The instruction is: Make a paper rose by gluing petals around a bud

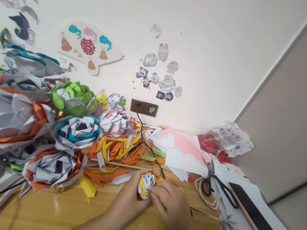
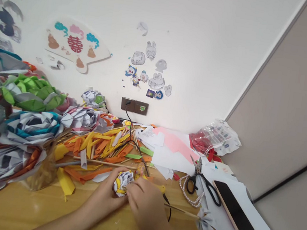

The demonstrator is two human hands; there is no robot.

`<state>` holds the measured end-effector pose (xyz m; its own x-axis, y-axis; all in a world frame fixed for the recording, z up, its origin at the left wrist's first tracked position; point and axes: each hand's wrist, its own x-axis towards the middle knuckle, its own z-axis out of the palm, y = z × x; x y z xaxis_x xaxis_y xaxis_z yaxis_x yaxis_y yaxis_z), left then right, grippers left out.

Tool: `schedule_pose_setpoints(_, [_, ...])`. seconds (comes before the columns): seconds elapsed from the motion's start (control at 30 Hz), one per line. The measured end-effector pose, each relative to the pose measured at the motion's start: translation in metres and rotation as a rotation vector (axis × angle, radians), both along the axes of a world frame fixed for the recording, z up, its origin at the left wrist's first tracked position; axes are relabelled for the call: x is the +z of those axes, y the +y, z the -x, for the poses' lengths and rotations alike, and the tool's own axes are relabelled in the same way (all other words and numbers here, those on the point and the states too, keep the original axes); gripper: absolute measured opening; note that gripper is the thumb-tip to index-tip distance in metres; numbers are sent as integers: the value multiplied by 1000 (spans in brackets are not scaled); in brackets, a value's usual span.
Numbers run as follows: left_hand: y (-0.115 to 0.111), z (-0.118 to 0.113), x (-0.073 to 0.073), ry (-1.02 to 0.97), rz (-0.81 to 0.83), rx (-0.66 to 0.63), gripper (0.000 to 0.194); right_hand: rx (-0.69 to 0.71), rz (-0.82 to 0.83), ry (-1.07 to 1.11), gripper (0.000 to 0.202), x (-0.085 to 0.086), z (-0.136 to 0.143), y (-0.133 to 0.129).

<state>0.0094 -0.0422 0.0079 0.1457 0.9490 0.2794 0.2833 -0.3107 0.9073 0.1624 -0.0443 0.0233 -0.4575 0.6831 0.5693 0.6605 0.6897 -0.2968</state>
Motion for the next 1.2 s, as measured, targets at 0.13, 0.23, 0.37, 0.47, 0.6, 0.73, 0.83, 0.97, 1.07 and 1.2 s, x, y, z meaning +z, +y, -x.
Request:
schedule_pose_setpoints(0.13, [-1,0,1,-10,27,0,39,-140,-298,-85,30,-5,6,-2])
schedule_pose_setpoints(0.23, [-1,1,1,8,40,9,38,-82,-461,-143,31,-1,7,-3])
schedule_pose_setpoints(0.37, [0,2,1,83,26,24,42,25,-310,-101,34,4,2,-1])
schedule_pose_setpoints(0.47, [-1,1,0,135,15,22,45,56,-173,-32,38,1,-1,1])
schedule_pose_setpoints(0.6, [-3,1,-1,163,6,12,47,36,-106,-18,40,-3,0,1])
schedule_pose_setpoints(0.73, [-4,1,0,162,3,30,44,11,-131,-42,41,-4,2,1])
schedule_pose_setpoints(0.83, [-4,1,3,159,17,28,43,-42,-254,-97,43,-7,5,1])
schedule_pose_setpoints(0.97, [-5,1,5,149,38,18,44,-108,-343,-166,43,-13,7,-1])
schedule_pose_setpoints(1.07, [-4,2,3,159,37,35,44,-102,-179,-80,33,-12,8,-2])
schedule_pose_setpoints(1.2, [-4,2,0,174,34,49,40,-78,217,136,11,-2,8,-2])
